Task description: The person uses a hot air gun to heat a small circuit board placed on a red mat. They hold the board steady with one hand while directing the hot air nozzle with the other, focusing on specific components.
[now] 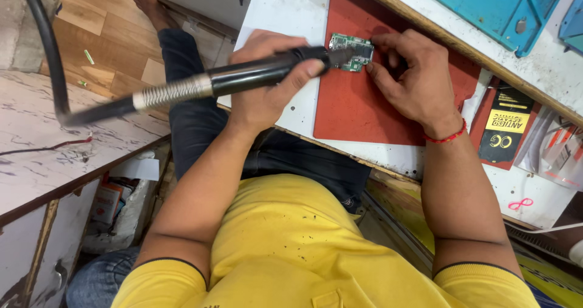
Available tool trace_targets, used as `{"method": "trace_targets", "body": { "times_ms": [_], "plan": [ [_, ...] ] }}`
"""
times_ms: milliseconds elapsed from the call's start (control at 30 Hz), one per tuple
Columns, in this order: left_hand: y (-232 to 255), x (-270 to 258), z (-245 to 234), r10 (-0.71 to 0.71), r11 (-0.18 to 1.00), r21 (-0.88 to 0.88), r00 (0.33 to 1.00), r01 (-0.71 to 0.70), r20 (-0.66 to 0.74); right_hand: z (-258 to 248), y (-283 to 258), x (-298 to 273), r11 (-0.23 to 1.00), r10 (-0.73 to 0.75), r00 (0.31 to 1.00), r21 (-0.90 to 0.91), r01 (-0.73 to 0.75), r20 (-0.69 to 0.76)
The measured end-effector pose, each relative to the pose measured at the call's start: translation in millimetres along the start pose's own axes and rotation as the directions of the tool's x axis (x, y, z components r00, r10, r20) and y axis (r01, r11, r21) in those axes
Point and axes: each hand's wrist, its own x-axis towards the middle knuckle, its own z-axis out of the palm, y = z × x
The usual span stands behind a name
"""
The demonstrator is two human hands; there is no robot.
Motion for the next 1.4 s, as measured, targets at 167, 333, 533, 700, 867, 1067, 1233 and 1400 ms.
{"method": "trace_targets", "body": {
  "times_ms": [167, 333, 533, 700, 867, 1067, 1233, 1400],
  "plan": [
    [2.3, -2.8, 2.1, -0.096, 0.995, -0.009, 0.992, 0.095, -0.082, 3.1, -1.7, 0.7, 0.999, -0.032, 0.999, 0.002, 0.033, -0.013],
    [1.4, -3.5, 3.2, 0.024, 1.0, -0.01, 0.999, -0.024, 0.035, 0.7, -1.4, 1.7, 0.999, -0.036, 0.999, -0.029, 0.036, 0.002],
    [-3.5, -5.1, 0.1, -0.058, 0.996, -0.069, 0.998, 0.06, 0.02, 1.0, 1.2, -0.8, 1.0, -0.016, 1.0, 0.0, 0.016, 0.006],
    [-4.2, -7.4, 4.8, -0.153, 0.988, -0.038, 0.988, 0.152, -0.014, 2.8, 4.8, -2.9, 0.999, 0.005, 1.0, -0.039, -0.005, 0.015],
    [-7.0, -9.2, 8.9, -0.156, 0.988, 0.001, 0.986, 0.156, -0.06, 2.5, 1.4, -2.6, 1.0, -0.002, 0.998, -0.019, 0.001, -0.057],
    [-3.5, -6.2, 9.4, -0.025, 0.999, 0.019, 0.996, 0.026, -0.084, -1.3, -5.6, 2.5, 0.993, 0.117, 0.993, 0.03, -0.118, 0.019],
    [-5.3, -5.7, 9.2, -0.087, 0.996, 0.033, 0.996, 0.088, -0.035, -0.2, -4.8, 3.4, 0.995, 0.099, 0.995, 0.007, -0.099, 0.012],
    [-1.4, -0.2, 9.2, -0.139, 0.99, -0.002, 0.989, 0.139, -0.041, -0.8, -2.8, 4.7, 0.996, 0.086, 0.996, 0.039, -0.086, 0.002]
  ]
}}
